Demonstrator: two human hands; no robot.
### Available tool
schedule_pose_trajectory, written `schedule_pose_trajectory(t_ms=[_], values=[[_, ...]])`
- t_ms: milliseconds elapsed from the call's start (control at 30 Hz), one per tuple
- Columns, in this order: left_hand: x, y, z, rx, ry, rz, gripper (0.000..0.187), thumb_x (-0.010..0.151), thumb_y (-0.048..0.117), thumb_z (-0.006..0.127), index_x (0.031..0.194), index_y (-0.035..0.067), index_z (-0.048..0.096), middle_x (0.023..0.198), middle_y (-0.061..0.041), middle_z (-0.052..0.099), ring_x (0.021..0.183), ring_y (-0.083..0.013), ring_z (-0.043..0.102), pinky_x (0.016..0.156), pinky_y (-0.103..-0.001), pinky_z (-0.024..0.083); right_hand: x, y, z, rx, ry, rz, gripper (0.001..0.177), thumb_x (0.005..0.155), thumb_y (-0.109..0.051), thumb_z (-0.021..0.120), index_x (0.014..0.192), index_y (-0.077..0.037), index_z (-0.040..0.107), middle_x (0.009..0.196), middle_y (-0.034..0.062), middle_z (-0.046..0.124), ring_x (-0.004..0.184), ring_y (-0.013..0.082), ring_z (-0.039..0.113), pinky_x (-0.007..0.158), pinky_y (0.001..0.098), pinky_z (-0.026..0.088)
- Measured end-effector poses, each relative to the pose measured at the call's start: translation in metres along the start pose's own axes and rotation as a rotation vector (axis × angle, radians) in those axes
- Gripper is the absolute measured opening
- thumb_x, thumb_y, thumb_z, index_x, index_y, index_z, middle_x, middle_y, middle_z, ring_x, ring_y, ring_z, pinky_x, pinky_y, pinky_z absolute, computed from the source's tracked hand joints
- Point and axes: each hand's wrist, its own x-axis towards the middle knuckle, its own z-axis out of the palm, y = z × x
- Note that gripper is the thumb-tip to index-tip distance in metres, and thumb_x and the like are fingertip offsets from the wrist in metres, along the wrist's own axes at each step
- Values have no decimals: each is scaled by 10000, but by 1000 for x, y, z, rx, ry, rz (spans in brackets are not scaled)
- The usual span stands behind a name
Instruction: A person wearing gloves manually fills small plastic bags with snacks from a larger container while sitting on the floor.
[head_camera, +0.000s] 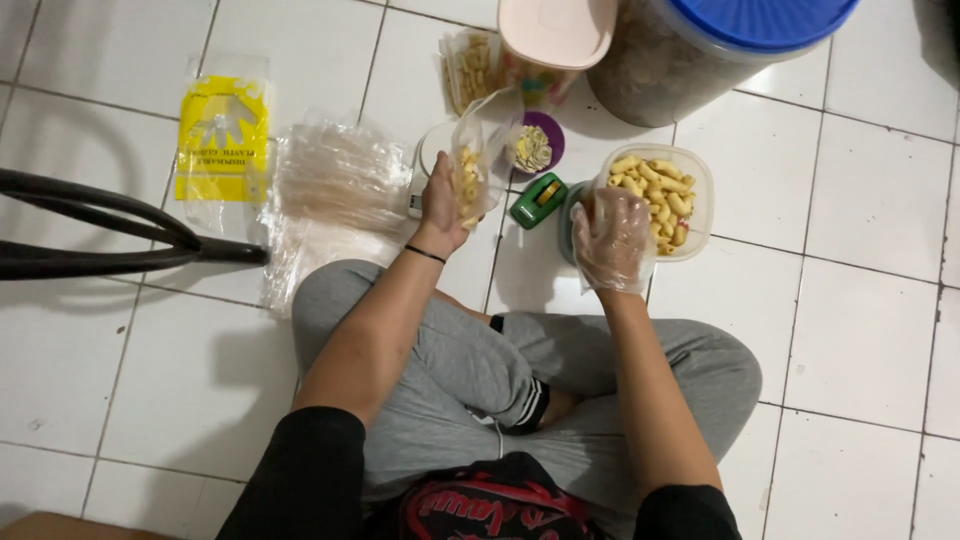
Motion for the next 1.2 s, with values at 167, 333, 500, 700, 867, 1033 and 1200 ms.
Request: schedule_pose_trajectory(t_ms=[167, 333, 500, 700, 867, 1033, 1200], values=[[30, -19, -26, 21, 7, -26, 722, 925, 724, 489, 1293, 125, 653, 1180, -108, 711, 987, -266, 723, 831, -408, 599, -12, 7, 12, 24, -18, 119, 227, 914, -236, 757, 1103, -142, 675, 1013, 97, 560, 917, 309, 634, 747, 412, 554], [32, -24, -31, 46, 63, -29, 724, 918, 733, 482, 1309, 145, 642, 1181, -86, 712, 982, -248, 727, 825, -392, 600, -22, 26, 24, -42, -24, 106, 163, 958, -246, 709, 1073, -142, 659, 1033, 112, 545, 937, 307, 633, 785, 394, 543], [17, -35, -28, 106, 171, 63, 735, 916, 730, 530, 1313, 123, 648, 1254, -127, 714, 1101, -278, 709, 948, -412, 563, -7, 45, 20, -278, 29, -222, 61, 930, -168, 638, 880, -149, 609, 917, 133, 537, 894, 341, 586, 752, 431, 482], [-16, -45, -1, 91, 203, 245, 763, 899, 770, 509, 1197, 84, 661, 933, -95, 710, 780, -227, 722, 640, -356, 628, -10, -24, -18, 672, -184, 219, 691, 775, -522, 845, 1287, -118, 618, 1210, 150, 644, 1180, 343, 616, 1018, 453, 500], [-49, -49, 25, 86, 54, 179, 675, 952, 716, 491, 1200, 112, 664, 987, -85, 700, 851, -241, 722, 698, -407, 623, 0, -69, -24, 1073, -252, 619, 623, 800, -235, 861, 1331, -78, 576, 1265, 177, 656, 1208, 311, 629, 1035, 449, 539], [-34, -49, 8, 420, -83, 258, 653, 931, 729, 562, 1202, 137, 511, 995, -53, 668, 849, -174, 700, 712, -316, 582, 17, -40, -48, 1072, -242, 748, 125, 958, -203, 762, 1057, -127, 772, 939, 93, 787, 987, 205, 751, 948, 381, 581], [-35, -54, 16, 642, -519, 529, 541, 982, 459, 684, 1336, 55, 617, 1078, -174, 707, 1057, -292, 701, 926, -431, 540, -4, -10, -49, 1056, -558, 799, 192, 941, -234, 735, 1041, -78, 784, 936, 171, 764, 953, 286, 738, 921, 453, 565]])
